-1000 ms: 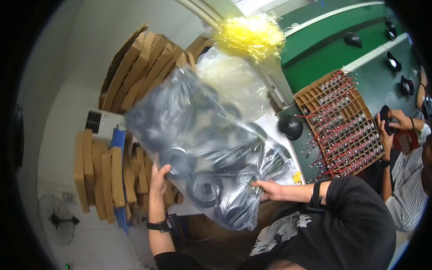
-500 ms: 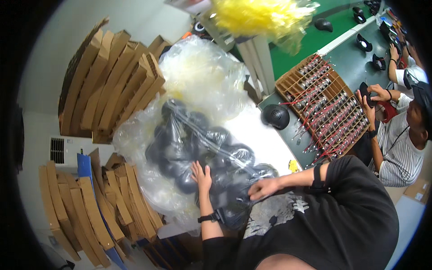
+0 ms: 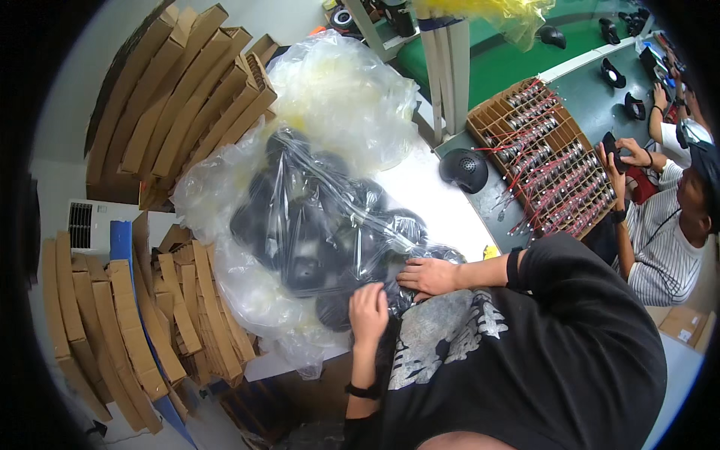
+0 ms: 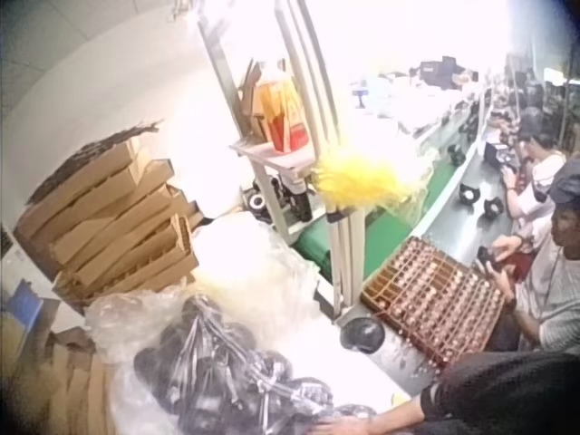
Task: Assembling and inspecting black spherical plastic components at a factory workstation.
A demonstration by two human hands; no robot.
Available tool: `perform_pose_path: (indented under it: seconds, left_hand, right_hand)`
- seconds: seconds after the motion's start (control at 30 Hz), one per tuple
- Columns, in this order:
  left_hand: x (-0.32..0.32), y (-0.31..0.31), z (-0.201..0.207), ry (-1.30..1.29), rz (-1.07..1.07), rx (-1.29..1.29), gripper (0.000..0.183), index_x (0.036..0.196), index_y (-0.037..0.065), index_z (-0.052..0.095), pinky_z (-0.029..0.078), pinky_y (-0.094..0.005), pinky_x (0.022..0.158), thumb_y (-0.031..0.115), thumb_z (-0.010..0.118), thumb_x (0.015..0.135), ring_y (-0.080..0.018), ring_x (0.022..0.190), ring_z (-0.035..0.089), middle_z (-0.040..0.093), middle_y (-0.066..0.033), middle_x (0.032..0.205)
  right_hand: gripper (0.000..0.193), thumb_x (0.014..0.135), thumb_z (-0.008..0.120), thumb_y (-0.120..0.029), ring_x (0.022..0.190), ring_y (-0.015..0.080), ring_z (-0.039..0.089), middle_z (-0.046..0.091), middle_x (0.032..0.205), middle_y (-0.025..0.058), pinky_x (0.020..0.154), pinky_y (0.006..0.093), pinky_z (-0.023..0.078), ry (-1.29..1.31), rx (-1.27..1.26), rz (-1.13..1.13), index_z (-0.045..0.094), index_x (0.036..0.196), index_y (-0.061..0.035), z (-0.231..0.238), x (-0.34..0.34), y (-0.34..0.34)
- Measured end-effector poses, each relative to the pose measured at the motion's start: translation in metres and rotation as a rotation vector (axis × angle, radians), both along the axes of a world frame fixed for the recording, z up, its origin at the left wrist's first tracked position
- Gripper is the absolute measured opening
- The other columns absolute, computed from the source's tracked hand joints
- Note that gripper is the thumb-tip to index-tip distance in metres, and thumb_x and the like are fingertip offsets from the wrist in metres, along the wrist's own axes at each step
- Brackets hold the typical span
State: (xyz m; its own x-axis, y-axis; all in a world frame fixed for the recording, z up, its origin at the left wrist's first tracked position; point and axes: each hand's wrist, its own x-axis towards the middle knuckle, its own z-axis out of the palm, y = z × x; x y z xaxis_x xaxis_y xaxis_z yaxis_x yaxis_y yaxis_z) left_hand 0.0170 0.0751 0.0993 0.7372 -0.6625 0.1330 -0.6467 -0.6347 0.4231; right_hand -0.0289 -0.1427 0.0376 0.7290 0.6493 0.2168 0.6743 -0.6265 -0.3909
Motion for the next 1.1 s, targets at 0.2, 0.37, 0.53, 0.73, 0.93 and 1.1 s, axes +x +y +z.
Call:
perform_pose_path:
  seconds: [0.2, 0.37, 0.53, 0.73, 0.93, 1.1]
  left_hand:
    - [-0.03, 0.017, -0.032, -0.102, 0.074, 0.275, 0.042, 0.12, 0.007, 0.053, 0.041, -0.04, 0.084, 0.025, 0.058, 0.083, -0.027, 0.103, 0.05, 0.056, -0.0085, 0.113]
    - [-0.025, 0.013, -0.039, -0.033, 0.123, 0.339, 0.043, 0.119, 0.008, 0.053, 0.038, -0.0407, 0.084, 0.029, 0.059, 0.083, -0.0294, 0.1, 0.048, 0.051, -0.0108, 0.106]
    - [-0.017, 0.005, -0.041, -0.036, 0.125, 0.44, 0.041, 0.117, 0.008, 0.052, 0.038, -0.0411, 0.081, 0.029, 0.058, 0.083, -0.0299, 0.096, 0.048, 0.052, -0.0123, 0.102]
    - [-0.014, 0.006, -0.034, -0.104, 0.073, 0.551, 0.04, 0.109, 0.007, 0.055, 0.039, -0.0391, 0.075, 0.036, 0.059, 0.082, -0.028, 0.091, 0.05, 0.052, -0.0108, 0.093]
    - [-0.014, 0.009, -0.008, -0.154, -0.025, 0.521, 0.04, 0.107, 0.007, 0.057, 0.038, -0.0383, 0.072, 0.039, 0.059, 0.082, -0.0279, 0.086, 0.049, 0.052, -0.0102, 0.091]
    - [-0.02, 0.007, -0.003, -0.157, -0.142, 0.377, 0.034, 0.102, 0.003, 0.055, 0.041, -0.0406, 0.082, 0.028, 0.062, 0.081, -0.0305, 0.098, 0.05, 0.054, -0.0142, 0.102]
  right_hand:
    - [0.057, 0.083, 0.052, -0.04, 0.12, 0.0263, 0.043, 0.046, 0.13, 0.0106, 0.101, 0.0381, 0.033, -0.005, -0.031, -0.066, 0.044, 0.125, -0.0022, 0.015, 0.001, 0.015]
    - [0.054, 0.082, 0.054, -0.041, 0.111, 0.0228, 0.046, 0.051, 0.124, 0.0056, 0.091, 0.0347, 0.037, -0.025, 0.009, 0.005, 0.048, 0.121, -0.0036, 0.003, 0.02, 0.032]
    - [0.053, 0.083, 0.051, -0.046, 0.096, 0.0216, 0.048, 0.055, 0.111, 0.0046, 0.081, 0.0336, 0.038, -0.044, -0.05, -0.074, 0.05, 0.115, -0.004, -0.01, 0.025, 0.041]
    - [0.052, 0.079, 0.051, -0.054, 0.092, 0.02, 0.048, 0.055, 0.089, 0.0026, 0.081, 0.0324, 0.035, -0.136, -0.071, -0.085, 0.054, 0.099, -0.006, -0.011, 0.031, 0.053]
    - [0.053, 0.073, 0.055, -0.059, 0.095, 0.0198, 0.048, 0.06, 0.084, 0.0, 0.084, 0.0336, 0.035, -0.153, -0.312, 0.075, 0.062, 0.082, -0.0072, -0.005, 0.032, 0.026]
    - [0.033, 0.074, 0.063, -0.043, 0.09, 0.0213, 0.052, 0.061, 0.081, 0.0004, 0.079, 0.0344, 0.039, -0.188, -0.099, 0.146, 0.065, 0.08, -0.0099, 0.024, 0.037, 0.016]
